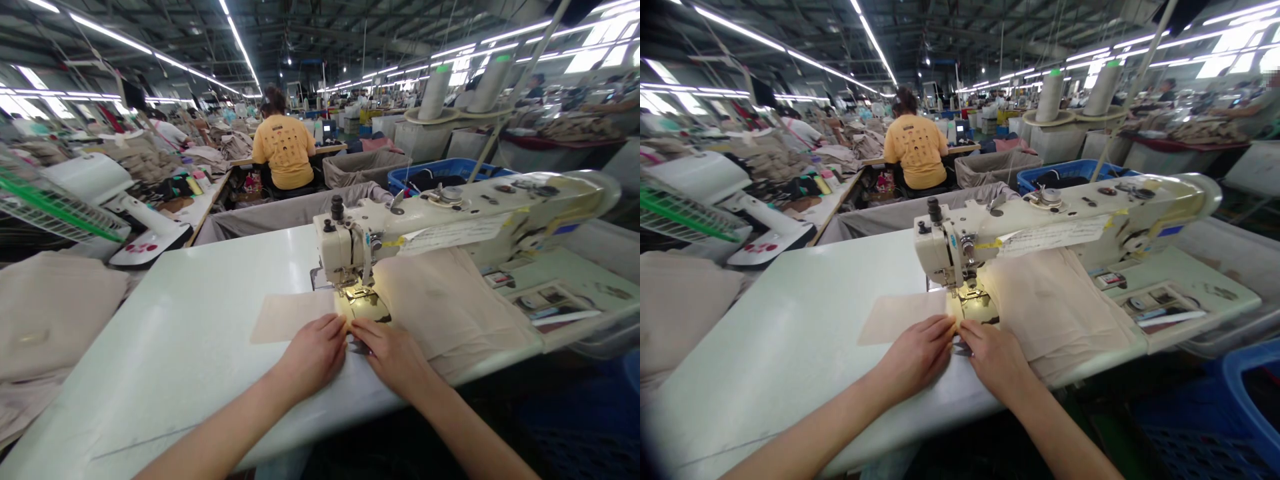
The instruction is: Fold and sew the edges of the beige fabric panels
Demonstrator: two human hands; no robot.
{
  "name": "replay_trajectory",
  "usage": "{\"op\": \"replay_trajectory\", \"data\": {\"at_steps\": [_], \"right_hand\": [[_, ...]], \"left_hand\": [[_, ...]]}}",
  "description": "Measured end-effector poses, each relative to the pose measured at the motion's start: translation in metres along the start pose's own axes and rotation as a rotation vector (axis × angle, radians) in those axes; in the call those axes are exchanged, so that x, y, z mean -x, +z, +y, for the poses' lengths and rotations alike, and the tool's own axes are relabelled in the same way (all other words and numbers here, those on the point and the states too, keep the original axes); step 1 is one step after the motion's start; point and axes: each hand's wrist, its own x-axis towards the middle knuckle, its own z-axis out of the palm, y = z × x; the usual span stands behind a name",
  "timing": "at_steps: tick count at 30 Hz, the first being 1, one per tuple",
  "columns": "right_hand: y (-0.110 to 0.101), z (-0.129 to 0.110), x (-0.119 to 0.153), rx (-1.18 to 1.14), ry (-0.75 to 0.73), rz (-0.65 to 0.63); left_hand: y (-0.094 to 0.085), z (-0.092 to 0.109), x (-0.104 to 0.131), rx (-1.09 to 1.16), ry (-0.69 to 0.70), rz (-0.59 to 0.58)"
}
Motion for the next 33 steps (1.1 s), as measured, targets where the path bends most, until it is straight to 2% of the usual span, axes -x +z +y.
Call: {"op": "replay_trajectory", "data": {"at_steps": [6,12,16,23,33], "right_hand": [[-0.013,0.001,-0.029,-0.044,0.032,-0.045],[-0.017,0.004,-0.045,-0.034,0.048,-0.046],[-0.016,0.002,-0.039,-0.05,0.066,-0.028],[-0.005,-0.002,-0.021,-0.057,0.078,0.046],[-0.005,-0.004,-0.022,-0.052,0.101,0.045]], "left_hand": [[-0.002,-0.023,-0.018,0.005,-0.036,-0.046],[-0.004,-0.044,-0.031,0.039,-0.042,-0.006],[-0.002,-0.05,-0.032,0.048,-0.043,0.002],[0.001,-0.049,-0.025,0.071,-0.018,0.064],[0.004,-0.051,-0.023,0.073,-0.08,0.064]]}}
